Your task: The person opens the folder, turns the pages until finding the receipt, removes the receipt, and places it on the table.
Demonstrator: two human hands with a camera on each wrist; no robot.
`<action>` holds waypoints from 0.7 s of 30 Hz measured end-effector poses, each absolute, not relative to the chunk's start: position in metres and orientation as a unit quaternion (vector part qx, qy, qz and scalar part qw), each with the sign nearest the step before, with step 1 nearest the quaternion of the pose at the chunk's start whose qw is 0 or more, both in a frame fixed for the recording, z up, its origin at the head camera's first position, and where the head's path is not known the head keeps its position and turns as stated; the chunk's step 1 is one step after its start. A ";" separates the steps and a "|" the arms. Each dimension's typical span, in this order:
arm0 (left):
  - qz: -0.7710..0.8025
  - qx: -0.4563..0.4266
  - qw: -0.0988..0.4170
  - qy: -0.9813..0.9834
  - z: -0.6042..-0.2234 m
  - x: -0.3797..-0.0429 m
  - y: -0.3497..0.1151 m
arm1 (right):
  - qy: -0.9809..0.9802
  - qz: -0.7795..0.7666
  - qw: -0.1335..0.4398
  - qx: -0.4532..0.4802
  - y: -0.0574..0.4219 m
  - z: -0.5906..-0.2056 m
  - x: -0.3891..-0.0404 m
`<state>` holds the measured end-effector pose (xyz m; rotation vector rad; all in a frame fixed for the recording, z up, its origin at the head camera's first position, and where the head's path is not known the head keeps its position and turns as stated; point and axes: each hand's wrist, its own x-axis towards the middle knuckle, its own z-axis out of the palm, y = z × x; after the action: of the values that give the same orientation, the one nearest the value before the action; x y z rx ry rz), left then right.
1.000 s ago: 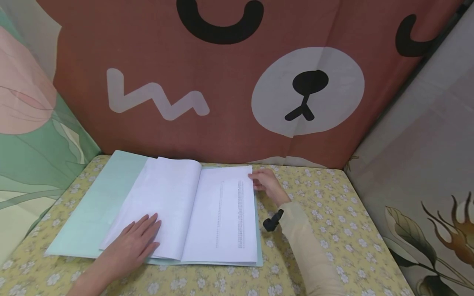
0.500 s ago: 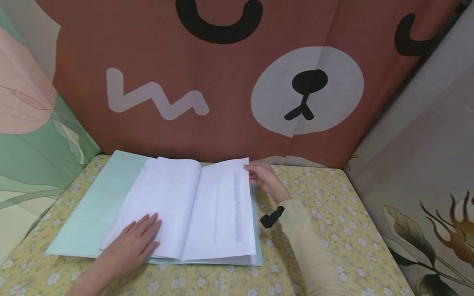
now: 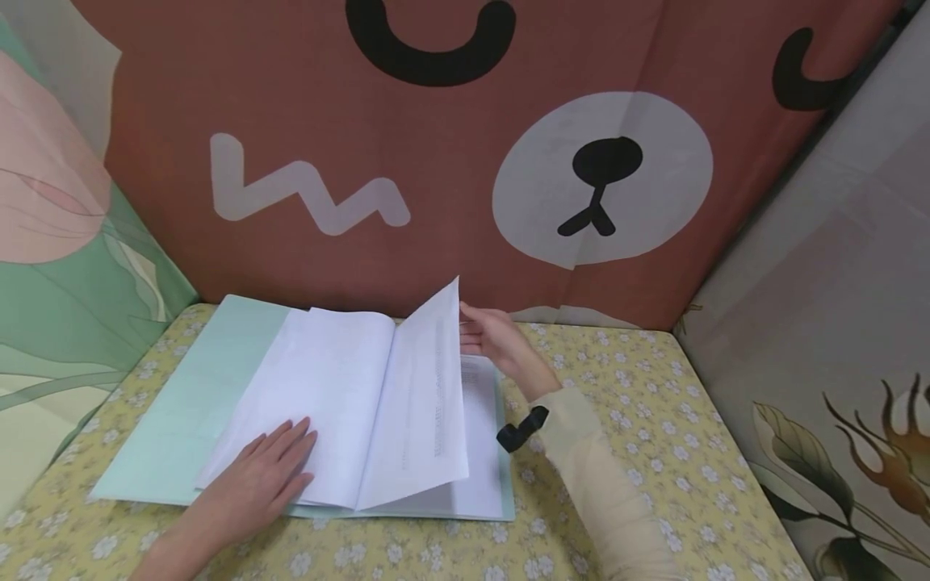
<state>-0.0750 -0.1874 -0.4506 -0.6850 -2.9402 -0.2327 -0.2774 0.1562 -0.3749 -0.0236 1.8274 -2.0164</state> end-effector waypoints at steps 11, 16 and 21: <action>-0.073 -0.215 0.070 -0.971 -0.446 -0.077 -0.193 | 0.682 -0.693 0.216 -0.092 0.134 -0.366 -0.263; -0.074 -0.234 0.133 -0.960 -0.442 -0.079 -0.198 | 0.692 -0.676 0.225 -0.117 0.122 -0.366 -0.258; -0.089 -0.271 0.282 -0.916 -0.433 -0.085 -0.198 | 0.701 -0.656 0.242 -0.142 0.110 -0.367 -0.256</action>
<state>-0.0846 -0.1980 -0.4328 -0.7249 -2.4550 -0.2372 -0.2564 0.1103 -0.3673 -0.3887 1.9155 -1.7933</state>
